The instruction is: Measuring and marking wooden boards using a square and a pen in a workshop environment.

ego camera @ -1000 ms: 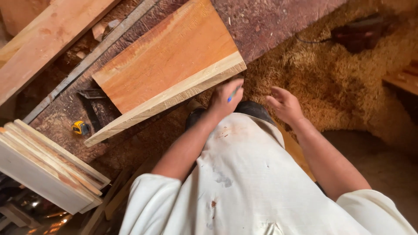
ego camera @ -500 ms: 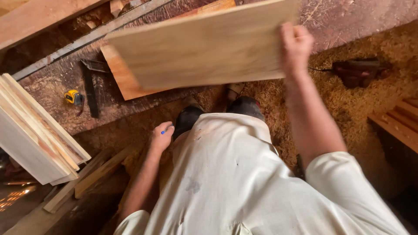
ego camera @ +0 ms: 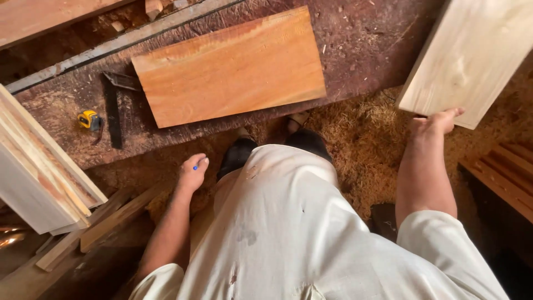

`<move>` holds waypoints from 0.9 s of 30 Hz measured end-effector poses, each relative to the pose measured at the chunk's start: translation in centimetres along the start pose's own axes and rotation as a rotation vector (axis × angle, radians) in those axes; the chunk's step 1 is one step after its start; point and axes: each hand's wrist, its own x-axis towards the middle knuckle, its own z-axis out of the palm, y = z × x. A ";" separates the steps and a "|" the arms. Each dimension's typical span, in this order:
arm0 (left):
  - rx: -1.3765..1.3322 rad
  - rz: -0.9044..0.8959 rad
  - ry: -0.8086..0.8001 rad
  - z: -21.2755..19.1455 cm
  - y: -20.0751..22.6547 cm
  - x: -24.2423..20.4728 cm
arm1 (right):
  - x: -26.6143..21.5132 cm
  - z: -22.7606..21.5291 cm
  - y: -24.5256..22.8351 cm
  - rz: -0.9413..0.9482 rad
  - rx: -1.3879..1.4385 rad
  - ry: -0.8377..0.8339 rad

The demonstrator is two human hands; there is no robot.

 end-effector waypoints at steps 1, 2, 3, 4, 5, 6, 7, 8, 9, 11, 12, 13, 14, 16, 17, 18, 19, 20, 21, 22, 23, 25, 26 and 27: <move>-0.068 0.064 0.062 -0.1 -0.4 0.4 | -1.5 0.5 0.1 0.042 -0.026 0.031; -0.135 0.129 0.124 -0.3 -0.8 0.9 | -3.0 1.0 0.2 0.085 -0.053 0.061; -0.138 0.130 0.126 -0.5 -1.5 2.0 | -2.2 1.2 0.4 0.084 -0.053 0.058; -0.091 0.225 0.248 -0.8 -2.3 3.1 | -1.5 1.5 0.7 0.136 -0.074 0.032; -0.040 0.324 0.366 -1.2 -3.2 4.3 | -0.8 1.4 1.2 0.188 -0.091 0.009; -0.040 0.329 0.365 -1.8 -3.1 5.3 | -1.0 0.8 1.6 0.187 -0.087 0.010; -0.110 0.332 0.425 -2.5 -3.2 6.2 | -1.5 0.7 2.2 0.158 -0.146 -0.069; -0.181 0.336 0.485 -3.5 -3.6 7.1 | -2.1 0.4 3.0 0.128 -0.205 -0.148; -0.192 0.305 0.519 -3.5 -4.0 9.6 | -1.1 -0.5 4.8 0.143 -0.235 -0.180; -0.370 0.495 0.740 -4.5 -5.8 15.0 | 0.8 -2.3 8.9 0.018 -0.369 -0.563; -0.374 0.466 0.780 -5.3 -5.7 15.0 | -1.4 -2.6 11.3 0.036 -0.393 -0.599; -0.365 0.343 0.744 -6.0 -4.9 15.6 | -3.4 -3.6 13.2 -0.072 -0.704 -0.610; -0.358 0.220 0.705 -6.8 -4.1 16.2 | -5.3 -4.6 15.0 -0.188 -1.010 -0.612; -0.326 0.181 0.640 -6.8 -4.2 17.7 | -12.7 -5.7 18.4 -0.175 -1.135 -0.702; -0.289 0.148 0.560 -6.5 -4.0 18.5 | -16.3 -6.4 19.8 -0.160 -1.258 -0.775; -0.299 0.149 0.559 -6.0 -3.9 17.4 | -15.8 -7.2 22.5 -0.170 -1.261 -0.775; -0.237 0.222 0.733 -5.8 -3.6 16.4 | -15.4 -7.8 25.3 -0.186 -1.126 -0.904; -0.171 0.294 0.905 -5.6 -3.3 15.5 | -14.9 -8.2 28.0 -0.198 -0.988 -1.030; -0.183 0.278 0.902 -4.8 -4.5 14.3 | -15.3 -7.8 29.7 -0.203 -1.006 -1.033; -0.199 0.419 0.783 -3.9 -5.4 13.2 | -15.6 -7.4 31.4 -0.128 -0.892 -0.955; -0.208 0.571 0.661 -3.3 -6.1 12.3 | -15.8 -6.9 33.1 -0.056 -0.763 -0.871; -0.378 0.711 0.481 -5.4 -7.9 10.1 | -20.5 -5.9 34.0 0.060 -0.627 -0.824; -0.538 0.842 0.291 -6.2 -8.4 9.1 | -22.5 -5.4 34.0 0.178 -0.482 -0.775; -0.533 0.874 0.248 -8.5 -10.1 10.7 | -22.2 -5.1 34.3 0.153 -0.448 -0.744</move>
